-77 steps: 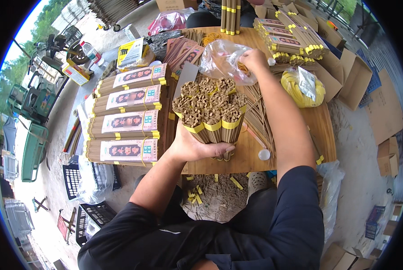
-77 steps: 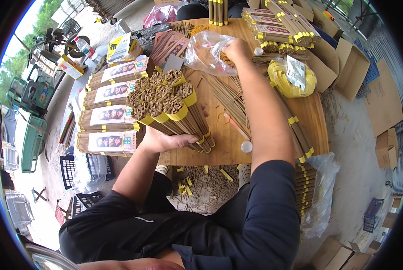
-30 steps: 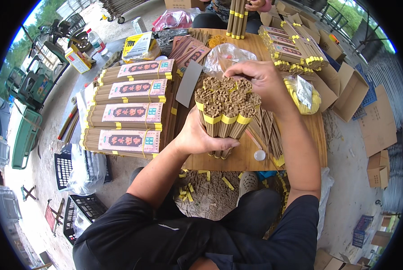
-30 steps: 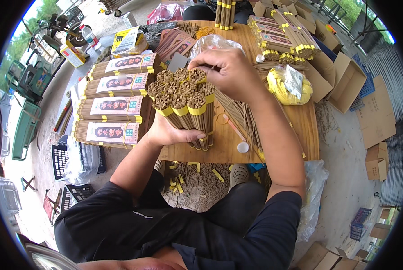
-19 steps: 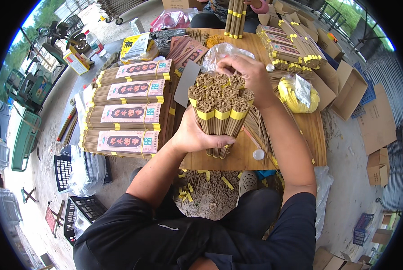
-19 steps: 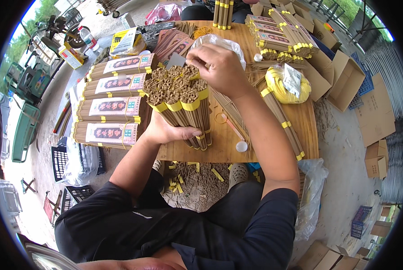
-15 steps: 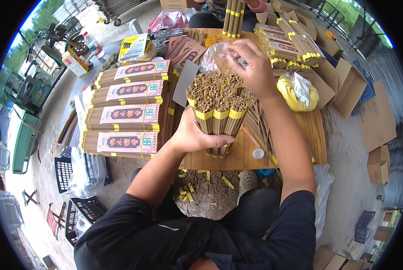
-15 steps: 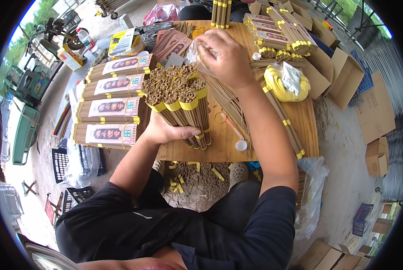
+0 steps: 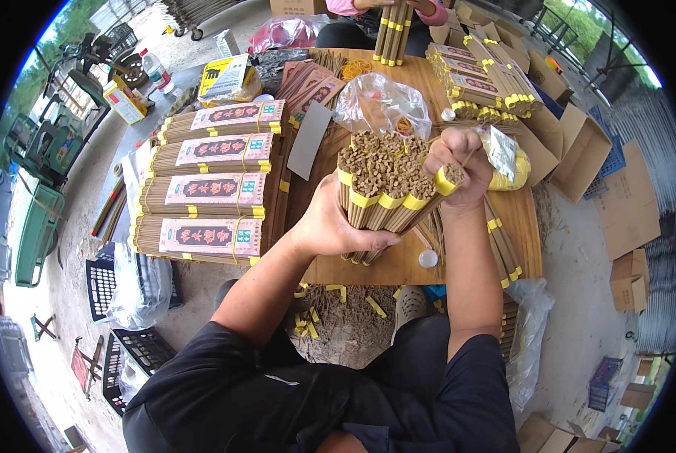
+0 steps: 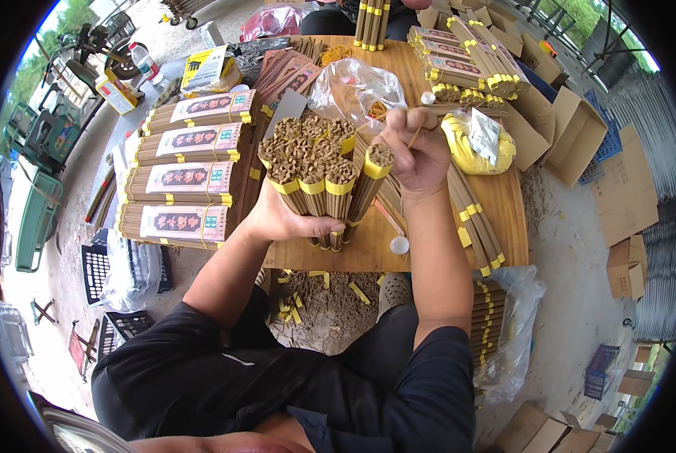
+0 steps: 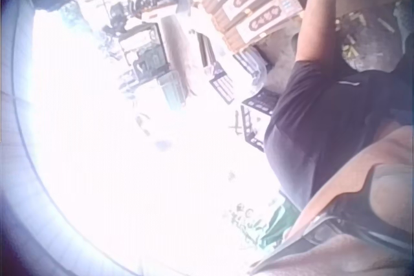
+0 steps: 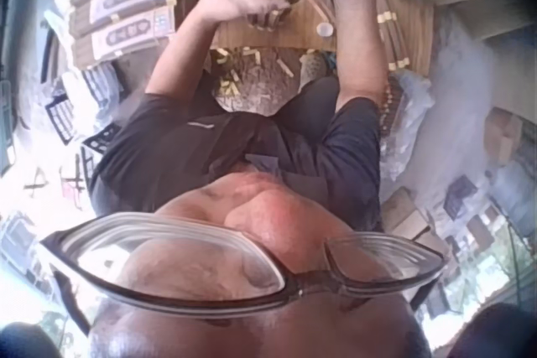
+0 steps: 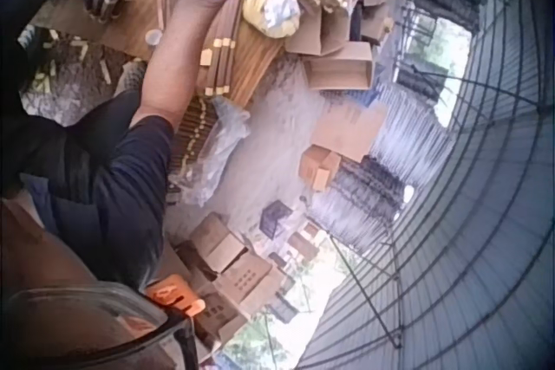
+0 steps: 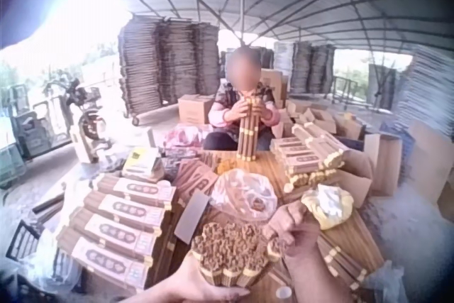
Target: The person gathers loose incense sticks, aligns them into bundles, and secures them with yellow rubber bands. They then place paper labels on the bundles and stack the finished units on a low table.
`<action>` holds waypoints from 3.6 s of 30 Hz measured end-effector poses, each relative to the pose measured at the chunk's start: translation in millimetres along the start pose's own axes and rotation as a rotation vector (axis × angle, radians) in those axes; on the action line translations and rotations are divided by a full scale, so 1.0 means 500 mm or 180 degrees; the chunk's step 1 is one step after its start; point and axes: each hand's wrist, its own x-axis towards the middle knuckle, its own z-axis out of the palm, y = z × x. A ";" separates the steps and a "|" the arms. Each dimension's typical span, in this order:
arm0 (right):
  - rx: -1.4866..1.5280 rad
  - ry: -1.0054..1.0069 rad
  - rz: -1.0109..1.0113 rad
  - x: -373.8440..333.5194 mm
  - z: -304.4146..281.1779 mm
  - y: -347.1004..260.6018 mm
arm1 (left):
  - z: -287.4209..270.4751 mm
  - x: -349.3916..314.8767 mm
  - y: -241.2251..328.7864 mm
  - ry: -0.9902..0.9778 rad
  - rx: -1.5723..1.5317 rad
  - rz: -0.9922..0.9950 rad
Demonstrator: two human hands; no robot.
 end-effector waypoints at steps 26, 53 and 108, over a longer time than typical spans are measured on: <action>-0.4032 0.0338 -0.1248 0.025 0.158 0.084 | 0.002 0.001 -0.001 0.0198 0.0162 0.0140; -0.4352 0.2538 -0.1355 -0.028 0.228 0.116 | 0.009 0.005 -0.006 0.0322 0.0103 0.0579; -0.3589 0.3580 0.1391 -0.189 0.136 0.272 | 0.109 -0.208 -0.099 0.0945 0.0161 -0.2247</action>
